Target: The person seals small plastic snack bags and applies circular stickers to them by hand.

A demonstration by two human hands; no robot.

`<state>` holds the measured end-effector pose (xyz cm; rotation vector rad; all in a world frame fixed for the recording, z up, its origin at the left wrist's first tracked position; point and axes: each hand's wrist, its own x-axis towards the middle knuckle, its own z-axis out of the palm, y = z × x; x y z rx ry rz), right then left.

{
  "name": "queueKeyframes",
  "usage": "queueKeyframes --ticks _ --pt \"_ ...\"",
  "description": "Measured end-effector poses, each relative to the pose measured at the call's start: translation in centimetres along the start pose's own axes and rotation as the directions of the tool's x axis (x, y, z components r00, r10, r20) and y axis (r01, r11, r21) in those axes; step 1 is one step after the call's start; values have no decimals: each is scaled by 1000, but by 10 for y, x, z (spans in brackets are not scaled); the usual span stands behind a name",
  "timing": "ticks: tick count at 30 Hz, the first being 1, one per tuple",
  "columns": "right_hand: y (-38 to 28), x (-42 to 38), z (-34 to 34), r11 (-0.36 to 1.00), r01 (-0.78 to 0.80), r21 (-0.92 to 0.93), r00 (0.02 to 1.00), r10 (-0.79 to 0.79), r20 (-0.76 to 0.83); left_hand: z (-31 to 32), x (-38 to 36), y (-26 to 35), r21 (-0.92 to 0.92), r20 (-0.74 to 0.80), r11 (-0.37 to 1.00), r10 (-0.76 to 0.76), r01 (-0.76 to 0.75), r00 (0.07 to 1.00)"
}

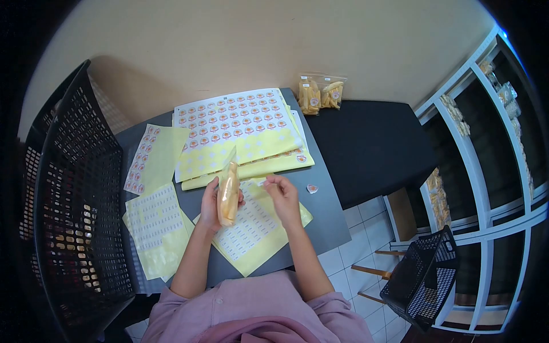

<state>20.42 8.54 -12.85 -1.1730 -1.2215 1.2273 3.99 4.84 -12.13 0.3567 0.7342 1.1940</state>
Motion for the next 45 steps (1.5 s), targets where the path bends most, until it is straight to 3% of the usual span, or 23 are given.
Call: queueKeyframes --ticks 1,2,4,6,7,9,10,12,17,19,35,41,45 --pt "-4 1 -5 954 -164 253 986 157 49 2 -1 -2 0 1 1000 1 -1 1000" --pt "-8 1 -11 943 -172 284 985 163 56 4 -1 -3 17 -36 999 37 -37 999" --pt "-26 -4 -11 925 -109 364 994 109 21 8 -6 -2 36 -73 996 85 -83 994" --pt "-55 -12 -8 873 -40 487 999 47 -3 17 -17 6 190 69 949 244 -253 967" --pt "-65 -15 -6 871 -36 490 999 41 1 21 -20 9 193 70 946 252 -261 965" --pt "-82 -21 -2 904 107 414 994 -110 -15 34 -28 10 521 126 716 475 -465 871" --pt "-90 -24 2 904 106 414 994 -113 -8 41 -34 12 559 120 670 517 -488 847" --pt "-103 -29 16 954 242 179 967 -253 41 55 -44 14 600 114 611 574 -517 811" --pt "-111 -36 52 941 338 6 926 -334 174 71 -66 19 748 96 418 700 -515 707" --pt "-113 -39 58 906 407 -113 906 -385 176 68 -69 17 786 155 299 753 -542 640" --pt "-114 -47 80 853 494 -167 863 -457 216 64 -79 15 768 138 288 798 -572 587" --pt "-108 -47 84 853 498 -158 864 -472 176 67 -84 15 810 124 291 763 -509 635" --pt "-107 -46 87 848 506 -157 860 -482 168 66 -85 15 850 109 245 784 -466 612"
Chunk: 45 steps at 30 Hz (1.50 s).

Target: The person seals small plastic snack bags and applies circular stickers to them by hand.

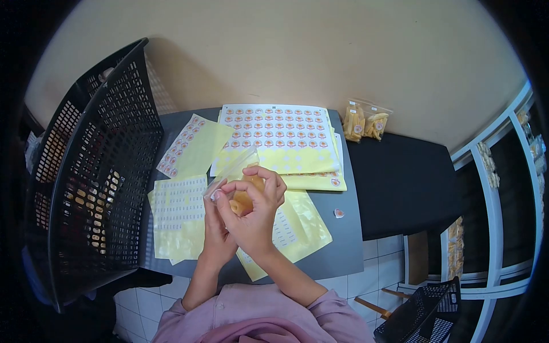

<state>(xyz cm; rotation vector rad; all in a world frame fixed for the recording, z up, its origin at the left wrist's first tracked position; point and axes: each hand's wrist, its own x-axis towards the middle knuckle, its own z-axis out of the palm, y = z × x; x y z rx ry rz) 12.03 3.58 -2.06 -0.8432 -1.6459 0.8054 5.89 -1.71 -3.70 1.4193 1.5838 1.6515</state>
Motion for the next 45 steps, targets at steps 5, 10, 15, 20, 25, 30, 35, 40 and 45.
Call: queueKeyframes --ticks 5,10,15,20,25,30,35,40,45 --pt "1 1 3 1000 22 16 1000 -22 -6 -3 -1 -3 146 1 986 83 -82 997" --pt "5 1 11 997 -12 79 999 15 -33 -6 0 -6 28 14 999 40 -41 999" --pt "8 1 18 993 -16 116 999 20 -32 -10 -2 -16 -39 -6 999 -6 6 1000" --pt "8 3 24 990 -5 139 998 -3 57 -17 -2 -19 4 -54 1000 20 -20 998" --pt "4 4 33 990 3 138 993 -20 120 -30 1 -20 141 -55 989 50 -42 997" --pt "6 5 46 987 6 159 987 -31 156 -40 3 -24 111 -130 992 69 -54 989" --pt "14 5 61 988 27 150 977 -58 206 -51 5 -29 81 -182 996 40 -25 982" --pt "14 15 76 985 105 134 951 -139 277 -93 17 -61 -190 -279 976 -159 107 947" --pt "67 36 124 982 155 107 918 -183 351 -143 11 -107 -848 -99 518 -359 110 928"
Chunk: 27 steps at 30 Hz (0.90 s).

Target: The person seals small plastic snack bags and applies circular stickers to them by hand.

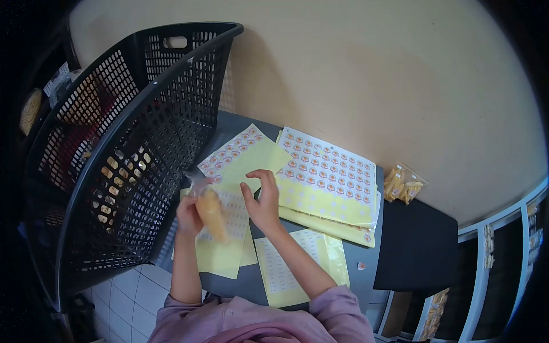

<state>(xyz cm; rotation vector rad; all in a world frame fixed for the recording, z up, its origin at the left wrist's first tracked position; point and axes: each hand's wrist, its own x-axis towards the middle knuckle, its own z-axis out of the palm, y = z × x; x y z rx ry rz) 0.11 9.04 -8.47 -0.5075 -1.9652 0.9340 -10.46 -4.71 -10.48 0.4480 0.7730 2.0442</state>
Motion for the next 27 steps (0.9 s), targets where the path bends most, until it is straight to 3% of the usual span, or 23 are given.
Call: queueKeyframes --ticks 1,2,3,4,6,7,9,12,16,22,27 --pt "11 5 10 999 45 4 994 -46 101 -1 0 1 0 -1 1000 4 -4 1000" --pt "17 10 18 996 89 12 975 -90 204 0 -2 1 -126 254 985 -82 117 964" --pt "22 14 25 996 91 14 973 -92 213 0 -5 1 -214 497 941 -124 261 859" --pt "23 20 32 996 85 -18 931 -73 358 -1 -9 3 -215 494 943 -121 255 861" --pt "26 29 44 980 159 -117 824 -66 562 -4 -15 6 -48 646 919 -271 392 714" --pt "28 34 48 981 159 -113 823 -69 564 -8 -15 6 -48 643 920 -270 390 716" --pt "30 39 56 931 313 -189 738 -113 666 -15 -13 6 -127 722 879 -236 460 650" --pt "43 41 66 874 440 -206 683 -176 709 -13 -12 10 -198 718 876 -175 440 673" --pt "40 44 66 896 396 -200 679 -139 720 -15 -8 7 -308 732 849 -78 430 677" --pt "42 43 69 924 346 -163 733 -159 661 -17 -5 8 -301 766 845 -62 442 640" --pt "56 41 82 844 521 -129 722 -356 593 -22 -5 7 -317 751 848 -49 424 659"
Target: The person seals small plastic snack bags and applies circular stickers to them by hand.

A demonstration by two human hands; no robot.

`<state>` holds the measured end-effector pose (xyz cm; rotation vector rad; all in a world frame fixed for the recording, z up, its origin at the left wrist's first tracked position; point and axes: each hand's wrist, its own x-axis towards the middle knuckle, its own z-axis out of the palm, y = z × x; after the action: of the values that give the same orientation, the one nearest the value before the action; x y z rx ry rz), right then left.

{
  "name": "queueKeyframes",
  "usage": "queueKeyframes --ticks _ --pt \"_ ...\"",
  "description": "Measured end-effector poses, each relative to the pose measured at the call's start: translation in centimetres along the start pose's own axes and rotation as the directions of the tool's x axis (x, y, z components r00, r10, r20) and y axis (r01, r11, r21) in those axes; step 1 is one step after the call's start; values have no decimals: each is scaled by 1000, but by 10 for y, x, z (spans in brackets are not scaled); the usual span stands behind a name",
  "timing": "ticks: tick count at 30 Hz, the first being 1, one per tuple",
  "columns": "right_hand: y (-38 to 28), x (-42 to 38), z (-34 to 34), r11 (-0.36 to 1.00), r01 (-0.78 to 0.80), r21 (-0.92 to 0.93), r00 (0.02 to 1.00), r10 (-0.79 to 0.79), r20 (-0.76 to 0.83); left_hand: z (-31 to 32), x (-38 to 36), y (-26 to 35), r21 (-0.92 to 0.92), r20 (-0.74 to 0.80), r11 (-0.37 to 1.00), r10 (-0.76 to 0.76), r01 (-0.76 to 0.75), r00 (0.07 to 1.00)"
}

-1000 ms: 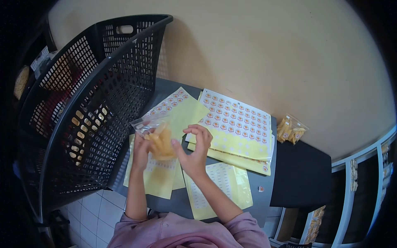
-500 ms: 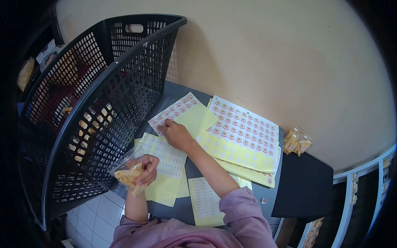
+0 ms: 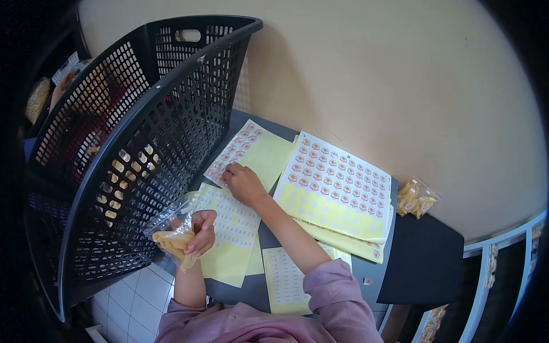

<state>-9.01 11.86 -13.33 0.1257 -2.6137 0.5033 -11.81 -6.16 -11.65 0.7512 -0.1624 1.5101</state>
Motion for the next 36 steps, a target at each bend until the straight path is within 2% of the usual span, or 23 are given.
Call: queueKeyframes --ticks 2,4,6,8,9,10,12,16,18,19,21,25,27,28,30,31,33,34,36 --pt "-2 0 -2 1000 -7 -15 1000 7 3 6 3 0 10 6 1000 17 -17 1000" --pt "-3 0 -7 999 -17 -33 1000 17 7 17 7 -2 102 -294 989 134 -108 946" --pt "-2 0 -15 997 -76 13 993 75 86 6 9 0 104 -300 991 118 -90 947" --pt "-1 0 -21 996 -79 44 991 74 109 -7 10 -3 36 -601 976 194 -216 775" --pt "0 0 -23 994 -80 77 989 70 133 -23 3 -1 -74 -550 970 153 -230 821" --pt "0 -1 -23 994 -79 78 989 68 133 -30 1 1 -72 -551 970 154 -230 820" --pt "1 -2 -22 996 -53 78 992 43 117 -41 -2 3 -164 -635 961 68 -221 769" --pt "0 -4 -20 995 -62 79 996 57 63 -40 -1 1 -146 -592 970 70 -192 803" --pt "-3 -5 -24 986 -128 107 990 121 65 -32 3 0 -52 -715 998 -4 -47 700" --pt "-3 -5 -25 986 -129 106 990 122 64 -25 9 0 -52 -714 998 -6 -45 700" --pt "-2 -6 -27 982 -151 114 985 140 102 -12 21 2 54 -847 954 -112 294 519" --pt "0 -6 -30 976 -165 144 982 149 120 -10 25 1 50 -858 920 -160 390 488" --pt "1 -7 -32 965 -186 185 975 159 152 -8 31 1 46 -882 865 -201 500 427" --pt "3 -7 -33 964 -188 185 975 161 152 -7 34 1 44 -881 864 -203 501 427" --pt "8 -7 -35 941 -197 274 969 145 201 -4 39 -1 182 -891 733 -160 656 426" --pt "9 -7 -35 941 -199 275 969 147 201 -11 39 -3 180 -891 733 -162 656 425" --pt "10 -7 -33 948 -160 275 976 111 188 -28 37 -6 331 -938 334 13 883 346" --pt "10 -7 -34 948 -156 276 977 106 188 -24 41 -5 331 -938 335 18 882 346" --pt "11 -8 -35 946 -137 295 981 88 172 -11 50 1 318 -948 100 40 943 316"
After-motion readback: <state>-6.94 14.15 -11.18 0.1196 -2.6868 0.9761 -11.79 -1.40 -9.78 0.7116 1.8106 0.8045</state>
